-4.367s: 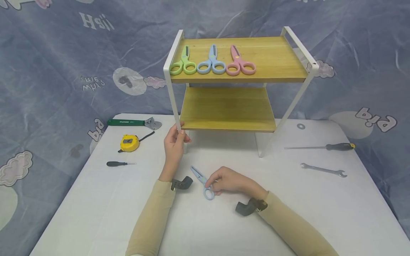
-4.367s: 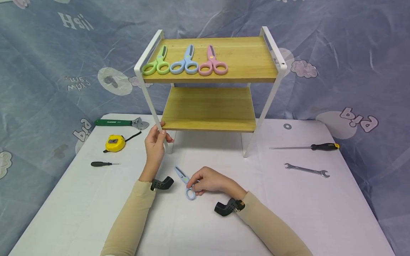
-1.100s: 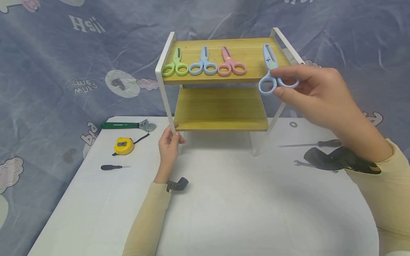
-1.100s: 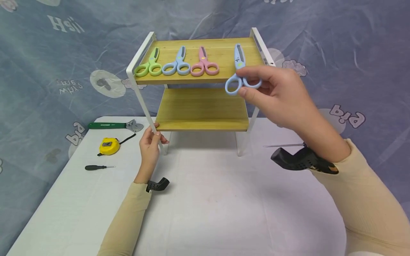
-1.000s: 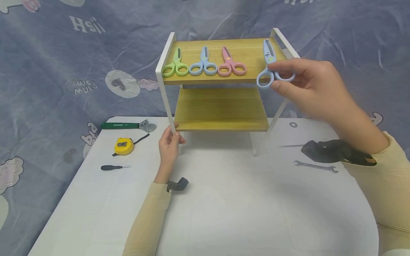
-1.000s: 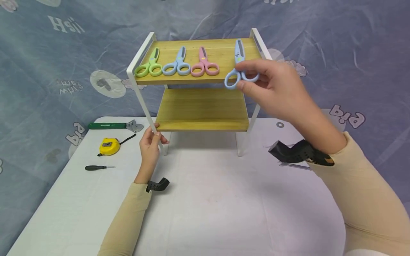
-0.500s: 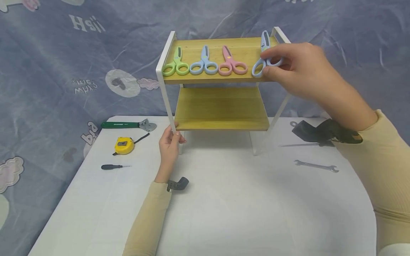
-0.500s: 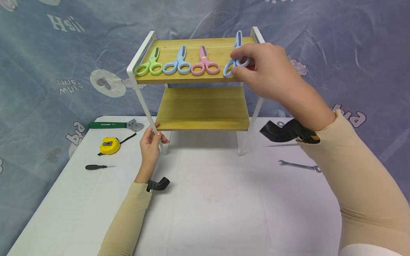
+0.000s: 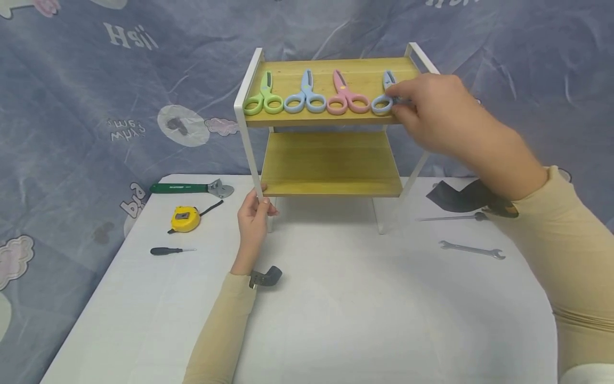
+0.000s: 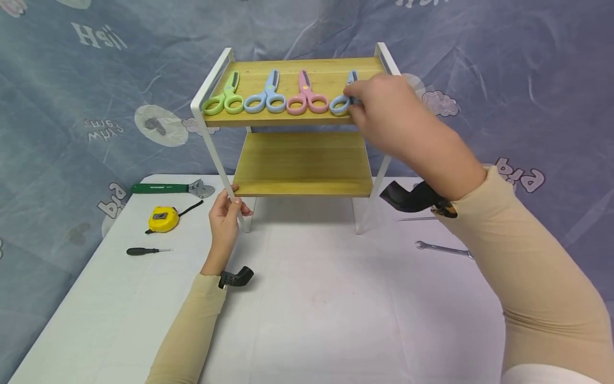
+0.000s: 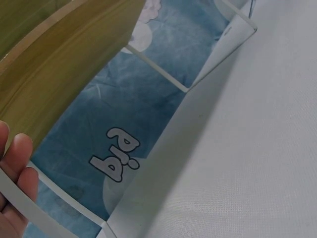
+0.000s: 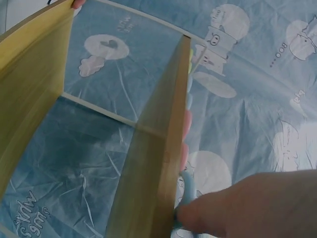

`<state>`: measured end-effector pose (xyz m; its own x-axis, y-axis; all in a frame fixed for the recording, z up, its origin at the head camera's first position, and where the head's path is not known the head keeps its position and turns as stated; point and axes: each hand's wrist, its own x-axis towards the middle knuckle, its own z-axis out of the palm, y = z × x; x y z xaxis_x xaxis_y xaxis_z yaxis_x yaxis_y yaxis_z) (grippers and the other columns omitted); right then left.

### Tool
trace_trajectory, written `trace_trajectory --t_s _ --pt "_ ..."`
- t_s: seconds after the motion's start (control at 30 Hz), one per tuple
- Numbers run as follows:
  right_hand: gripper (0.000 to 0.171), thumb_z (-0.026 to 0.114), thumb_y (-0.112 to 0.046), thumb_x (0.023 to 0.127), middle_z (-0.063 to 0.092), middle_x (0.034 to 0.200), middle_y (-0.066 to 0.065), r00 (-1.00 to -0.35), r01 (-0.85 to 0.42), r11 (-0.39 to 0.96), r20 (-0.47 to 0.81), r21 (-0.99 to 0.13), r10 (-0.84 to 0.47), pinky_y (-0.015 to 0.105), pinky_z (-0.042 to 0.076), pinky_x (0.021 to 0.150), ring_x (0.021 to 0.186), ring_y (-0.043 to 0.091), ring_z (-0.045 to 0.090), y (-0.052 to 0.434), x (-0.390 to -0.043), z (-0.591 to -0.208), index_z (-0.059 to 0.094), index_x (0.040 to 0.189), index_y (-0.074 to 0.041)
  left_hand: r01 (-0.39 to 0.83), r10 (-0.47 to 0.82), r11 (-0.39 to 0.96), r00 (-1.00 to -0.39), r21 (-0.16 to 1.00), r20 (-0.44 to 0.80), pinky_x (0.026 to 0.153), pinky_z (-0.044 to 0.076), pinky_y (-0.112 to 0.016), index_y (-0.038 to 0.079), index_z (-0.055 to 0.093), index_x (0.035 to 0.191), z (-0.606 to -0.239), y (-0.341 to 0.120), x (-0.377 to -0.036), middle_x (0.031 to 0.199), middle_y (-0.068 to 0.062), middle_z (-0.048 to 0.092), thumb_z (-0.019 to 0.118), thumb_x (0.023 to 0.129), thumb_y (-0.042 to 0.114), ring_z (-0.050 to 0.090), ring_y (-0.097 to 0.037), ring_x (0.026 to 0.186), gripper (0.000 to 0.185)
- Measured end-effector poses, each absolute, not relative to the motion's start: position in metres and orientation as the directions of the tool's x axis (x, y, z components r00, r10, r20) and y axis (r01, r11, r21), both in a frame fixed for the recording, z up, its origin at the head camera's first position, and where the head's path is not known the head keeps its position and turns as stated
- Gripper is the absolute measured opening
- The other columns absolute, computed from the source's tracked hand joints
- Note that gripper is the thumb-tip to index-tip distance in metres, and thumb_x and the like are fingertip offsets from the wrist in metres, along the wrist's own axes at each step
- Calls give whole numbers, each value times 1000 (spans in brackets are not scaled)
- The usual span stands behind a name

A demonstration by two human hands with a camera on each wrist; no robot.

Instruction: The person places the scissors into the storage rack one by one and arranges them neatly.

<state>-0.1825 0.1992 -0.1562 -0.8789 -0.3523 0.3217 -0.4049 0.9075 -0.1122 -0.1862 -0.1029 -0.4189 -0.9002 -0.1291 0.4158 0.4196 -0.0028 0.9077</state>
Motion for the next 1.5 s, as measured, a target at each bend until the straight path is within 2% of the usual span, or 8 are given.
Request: trace_trajectory --t_s 0.17,0.5,0.77,0.9,1.13,1.3,1.5 --pt "41 44 1 93 72 112 27 -853 -424 902 369 -77 -370 56 49 76 89 42 60 200 -184 -161 71 124 0 405 -129 -3 -907 914 401 73 60 -19 -10 55 135 -419 -103 -188 77 -9 61 49 103 -3 63 -6 70 33" --pt "39 45 0 95 72 114 27 -857 -414 907 370 -81 -358 60 49 85 100 46 63 198 -186 -162 71 124 -1 422 -136 9 -898 907 419 73 61 -19 -12 54 134 -423 -103 -189 77 -14 61 49 101 -6 64 -5 69 34" --pt "36 44 -2 97 72 109 26 -856 -417 904 374 -90 -358 57 49 82 95 42 62 195 -187 -163 71 121 -2 417 -153 -1 -898 909 412 72 60 -18 -7 55 136 -445 -106 -204 76 4 61 49 102 -5 63 -2 69 35" --pt "37 42 -1 97 71 107 26 -850 -430 898 377 -93 -368 56 49 81 92 40 61 192 -190 -163 71 120 0 442 -150 0 -887 897 437 72 61 -20 -6 56 135 -447 -106 -205 75 7 61 49 102 -4 64 -2 69 35" --pt "39 41 1 96 71 111 27 -856 -425 899 369 -105 -361 58 49 87 99 42 62 191 -191 -163 70 122 0 452 -144 3 -882 892 448 71 62 -21 -4 57 134 -446 -106 -204 76 8 61 50 102 -2 64 -2 70 34" --pt "38 41 1 94 71 111 28 -830 -457 883 409 -108 -379 59 48 93 104 45 63 190 -190 -166 69 120 2 445 -152 10 -884 895 441 71 61 -20 -4 57 135 -445 -106 -203 76 6 61 50 102 -2 64 -3 70 34" --pt "43 42 -2 97 64 130 31 -821 -455 878 452 -146 -350 61 45 106 123 49 58 192 -186 -172 59 136 3 440 -153 -10 -888 898 433 71 61 -20 -5 57 135 -445 -105 -202 76 4 62 50 101 -2 64 -3 69 34"
